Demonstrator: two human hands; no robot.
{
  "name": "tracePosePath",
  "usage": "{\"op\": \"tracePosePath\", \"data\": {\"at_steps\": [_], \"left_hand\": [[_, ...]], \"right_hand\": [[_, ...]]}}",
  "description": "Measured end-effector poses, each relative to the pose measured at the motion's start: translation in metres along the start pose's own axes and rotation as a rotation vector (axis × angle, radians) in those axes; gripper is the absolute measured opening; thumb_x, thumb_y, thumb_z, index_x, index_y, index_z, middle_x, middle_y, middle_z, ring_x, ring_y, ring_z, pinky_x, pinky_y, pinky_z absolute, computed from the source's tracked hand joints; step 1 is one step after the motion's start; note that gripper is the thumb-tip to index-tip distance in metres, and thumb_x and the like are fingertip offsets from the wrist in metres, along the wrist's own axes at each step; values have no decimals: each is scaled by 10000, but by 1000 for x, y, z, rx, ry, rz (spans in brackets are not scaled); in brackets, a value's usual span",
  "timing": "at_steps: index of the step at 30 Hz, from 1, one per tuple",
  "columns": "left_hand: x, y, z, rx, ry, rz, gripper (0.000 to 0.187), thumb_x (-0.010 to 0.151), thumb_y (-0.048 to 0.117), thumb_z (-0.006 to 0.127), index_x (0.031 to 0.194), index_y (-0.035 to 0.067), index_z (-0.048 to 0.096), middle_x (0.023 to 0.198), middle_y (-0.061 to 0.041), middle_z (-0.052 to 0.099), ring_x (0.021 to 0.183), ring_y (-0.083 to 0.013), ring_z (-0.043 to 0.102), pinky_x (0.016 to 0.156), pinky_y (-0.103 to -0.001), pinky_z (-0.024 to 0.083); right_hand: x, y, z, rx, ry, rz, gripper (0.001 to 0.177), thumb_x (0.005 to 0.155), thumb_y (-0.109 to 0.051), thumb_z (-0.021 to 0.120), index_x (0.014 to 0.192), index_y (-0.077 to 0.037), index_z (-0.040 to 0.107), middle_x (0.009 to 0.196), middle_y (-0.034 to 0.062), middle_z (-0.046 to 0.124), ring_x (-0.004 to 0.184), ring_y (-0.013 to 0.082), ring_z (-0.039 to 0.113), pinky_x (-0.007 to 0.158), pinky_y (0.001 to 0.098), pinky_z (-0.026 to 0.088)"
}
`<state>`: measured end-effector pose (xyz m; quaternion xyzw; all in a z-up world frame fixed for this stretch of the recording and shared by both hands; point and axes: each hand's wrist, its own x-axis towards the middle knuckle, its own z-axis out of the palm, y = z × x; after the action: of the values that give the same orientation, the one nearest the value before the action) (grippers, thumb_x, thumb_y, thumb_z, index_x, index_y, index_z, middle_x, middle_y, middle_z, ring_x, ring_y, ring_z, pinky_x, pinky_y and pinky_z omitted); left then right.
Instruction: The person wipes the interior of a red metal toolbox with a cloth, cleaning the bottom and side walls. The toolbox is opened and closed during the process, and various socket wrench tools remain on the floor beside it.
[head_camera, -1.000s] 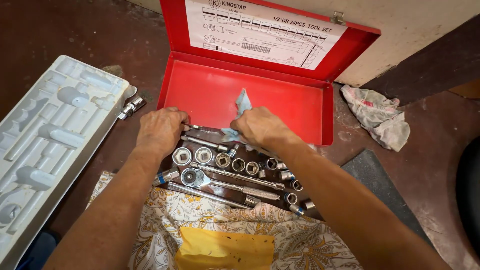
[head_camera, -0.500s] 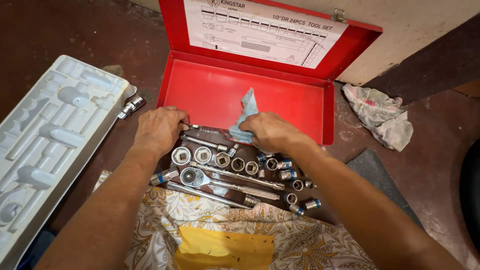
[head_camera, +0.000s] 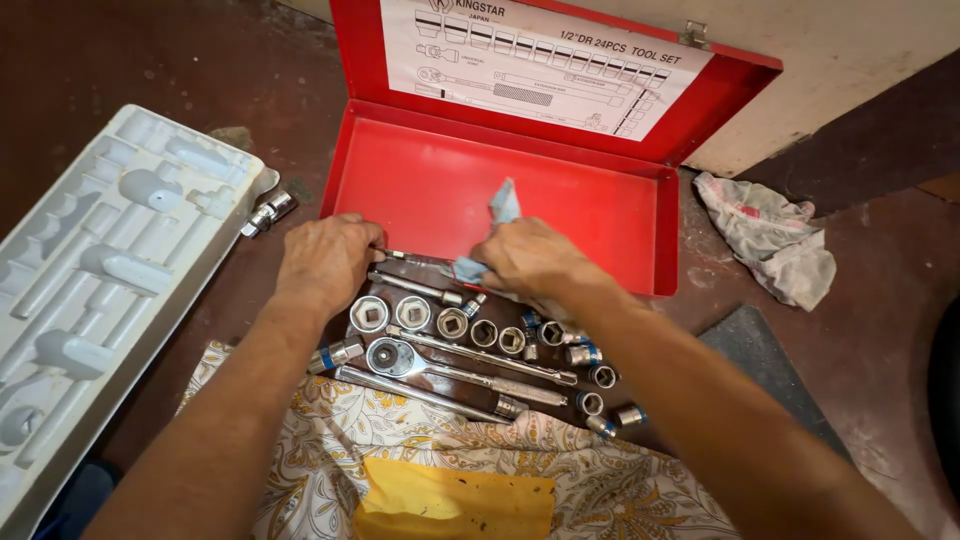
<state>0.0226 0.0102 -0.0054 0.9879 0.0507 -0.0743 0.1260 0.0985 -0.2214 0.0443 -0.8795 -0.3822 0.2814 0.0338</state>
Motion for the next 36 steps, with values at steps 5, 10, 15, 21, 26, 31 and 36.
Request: {"op": "tracePosePath", "data": {"at_steps": [5,10,15,21,26,31,36], "left_hand": [[0,-2,2,-20,28,26,126,920,215,671,977,182,778,1014,-73,724,985,-323,698,828,-488,541],[3,-1,-4,-24,2,-4,133,920,232,680,994,195,783,1038,-75,723,993,-323,696,849,-485,539],[1,1,-4,-40,-31,-27,146,919,265,687,1015,207,781,1063,-60,724,1010,-313,694,863,-481,538],[2,-2,2,-32,3,13,166,898,270,693,1021,201,779,1051,-61,723,1023,-296,693,879,-475,530],[2,-5,6,-30,35,33,153,927,255,666,1003,191,781,1032,-67,727,1014,-295,700,872,-464,539],[3,-5,7,-28,28,28,154,922,228,660,1013,199,781,1047,-63,731,1010,-300,703,857,-466,544],[4,-3,5,-13,-2,3,169,931,194,648,1028,218,783,1073,-61,732,1012,-303,706,867,-459,549]], "right_hand": [[26,-9,7,-25,109,-150,194,899,-242,634,930,-62,699,896,209,711,883,385,679,825,516,522],[26,5,14,66,19,-58,168,898,-176,614,957,-44,699,977,190,723,928,348,693,889,497,517],[-2,26,15,163,130,-84,201,818,-122,672,992,-56,750,1105,146,737,1018,307,699,965,455,517],[-27,40,2,80,-19,177,244,818,-144,728,1060,-121,753,1061,136,739,1015,295,698,947,445,545],[-11,15,-1,-15,-93,139,174,907,-205,665,1031,-119,752,992,137,749,942,306,719,887,472,550],[14,-3,3,-26,35,-44,205,921,-243,637,918,-79,759,930,171,743,905,355,707,867,503,525],[30,3,19,2,117,-53,196,878,-249,666,933,-81,750,905,184,736,877,379,697,842,508,532]]}}
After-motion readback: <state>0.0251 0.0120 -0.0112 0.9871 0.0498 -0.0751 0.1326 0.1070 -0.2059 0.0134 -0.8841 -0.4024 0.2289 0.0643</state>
